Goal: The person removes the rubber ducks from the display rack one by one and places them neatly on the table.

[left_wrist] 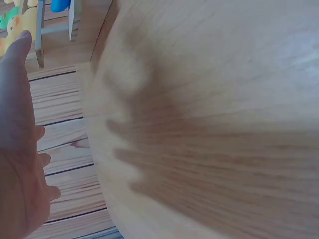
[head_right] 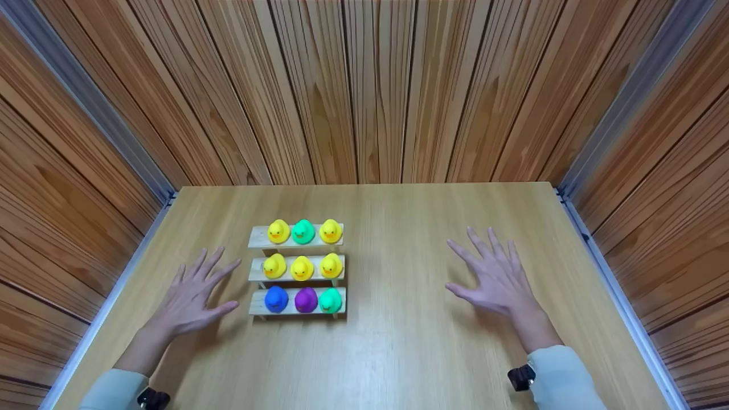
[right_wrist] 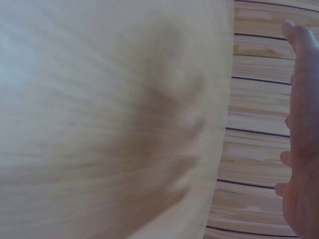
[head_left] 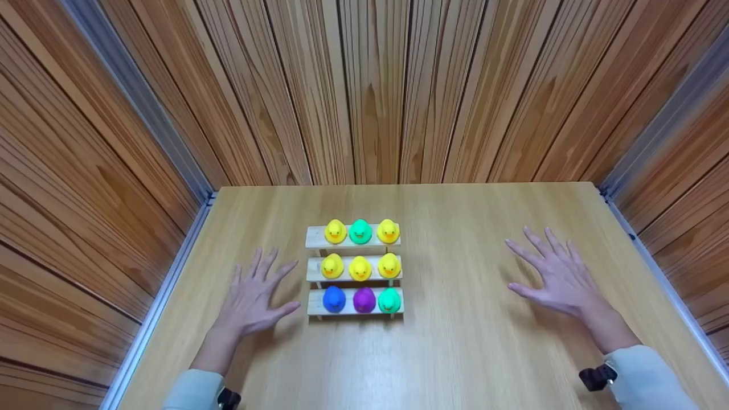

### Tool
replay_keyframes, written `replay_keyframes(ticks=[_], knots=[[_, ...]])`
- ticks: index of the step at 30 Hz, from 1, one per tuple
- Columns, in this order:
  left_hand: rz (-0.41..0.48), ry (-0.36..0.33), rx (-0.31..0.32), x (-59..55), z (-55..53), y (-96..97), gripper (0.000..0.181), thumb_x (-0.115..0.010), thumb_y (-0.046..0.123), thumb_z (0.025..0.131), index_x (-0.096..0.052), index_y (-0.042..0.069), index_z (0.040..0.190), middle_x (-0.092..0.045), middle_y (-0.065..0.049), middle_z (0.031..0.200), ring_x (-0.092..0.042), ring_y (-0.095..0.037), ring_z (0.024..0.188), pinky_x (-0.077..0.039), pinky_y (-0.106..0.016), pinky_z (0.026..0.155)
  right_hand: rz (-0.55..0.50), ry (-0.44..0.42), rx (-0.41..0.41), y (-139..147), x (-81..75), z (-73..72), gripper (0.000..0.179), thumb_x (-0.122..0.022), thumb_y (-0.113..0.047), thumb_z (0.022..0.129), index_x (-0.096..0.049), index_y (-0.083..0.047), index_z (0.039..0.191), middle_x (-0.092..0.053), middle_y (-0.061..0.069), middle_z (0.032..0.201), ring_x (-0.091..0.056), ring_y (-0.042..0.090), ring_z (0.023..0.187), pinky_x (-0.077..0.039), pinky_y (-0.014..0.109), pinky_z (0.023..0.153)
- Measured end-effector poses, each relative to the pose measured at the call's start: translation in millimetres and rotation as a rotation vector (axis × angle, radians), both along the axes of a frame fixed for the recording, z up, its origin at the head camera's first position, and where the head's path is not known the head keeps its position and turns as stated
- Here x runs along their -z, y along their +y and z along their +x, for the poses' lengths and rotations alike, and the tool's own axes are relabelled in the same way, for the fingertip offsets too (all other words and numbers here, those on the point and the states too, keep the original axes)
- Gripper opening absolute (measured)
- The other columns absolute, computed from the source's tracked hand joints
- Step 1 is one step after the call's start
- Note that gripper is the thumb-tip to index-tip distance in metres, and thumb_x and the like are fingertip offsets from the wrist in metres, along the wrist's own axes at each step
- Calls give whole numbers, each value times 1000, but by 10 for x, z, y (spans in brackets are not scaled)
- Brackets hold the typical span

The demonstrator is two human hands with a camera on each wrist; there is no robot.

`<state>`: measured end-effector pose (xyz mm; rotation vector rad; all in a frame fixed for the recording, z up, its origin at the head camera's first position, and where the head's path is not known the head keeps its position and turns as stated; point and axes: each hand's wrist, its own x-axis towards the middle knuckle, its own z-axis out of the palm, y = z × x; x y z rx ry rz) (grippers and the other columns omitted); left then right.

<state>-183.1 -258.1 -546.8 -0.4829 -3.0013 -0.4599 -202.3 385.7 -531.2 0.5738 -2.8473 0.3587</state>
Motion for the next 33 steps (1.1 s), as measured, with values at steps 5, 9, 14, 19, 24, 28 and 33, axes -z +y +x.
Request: replay_keyframes(ticks=[5, 9, 14, 19, 24, 28, 33], knots=[[58, -57, 18, 10, -11, 74, 87, -67, 70, 97, -43, 37, 173, -26, -17, 189, -18, -56, 175, -14, -92, 131, -31, 6, -14, -100, -31, -16, 89, -84, -56, 92, -48, -38, 171, -37, 21, 183, -31, 66, 165, -25, 96, 122], [106, -113, 37, 24, -28, 127, 88, -66, 70, 98, -39, 38, 175, -26, -17, 189, -17, -54, 176, -12, -89, 133, -74, -13, -10, -176, -46, -31, 88, -83, -52, 94, -46, -38, 172, -34, 20, 185, -28, 66, 166, -24, 95, 123], [156, -169, 49, 48, -41, 180, 90, -67, 72, 97, -37, 40, 176, -28, -15, 189, -17, -52, 176, -12, -87, 135, -155, -33, -7, -263, -83, -51, 85, -83, -47, 95, -48, -34, 171, -33, 21, 186, -27, 66, 167, -23, 94, 125], [218, -216, 43, 94, -40, 227, 91, -71, 73, 96, -39, 41, 175, -32, -13, 188, -20, -51, 176, -15, -85, 136, -242, -25, -24, -353, -114, -63, 84, -85, -40, 94, -51, -27, 170, -36, 23, 183, -30, 67, 165, -26, 94, 123], [296, -277, 16, 148, -46, 284, 95, -77, 72, 93, -38, 43, 174, -31, -6, 189, -19, -46, 177, -15, -82, 138, -352, -58, -34, -421, -133, -63, 84, -86, -32, 95, -50, -23, 170, -37, 24, 182, -31, 64, 166, -30, 96, 118], [347, -299, 14, 186, -65, 316, 97, -78, 70, 93, -37, 42, 175, -33, -2, 188, -18, -47, 177, -16, -83, 137, -481, -105, -39, -469, -161, -81, 83, -84, -24, 97, -49, -20, 171, -36, 25, 182, -31, 62, 166, -29, 96, 117], [393, -313, 23, 222, -93, 325, 94, -78, 69, 94, -38, 42, 174, -35, -1, 187, -17, -48, 177, -14, -83, 137, -594, -98, -73, -549, -210, -121, 81, -82, -14, 97, -48, -14, 171, -40, 27, 179, -33, 59, 166, -24, 96, 121]])
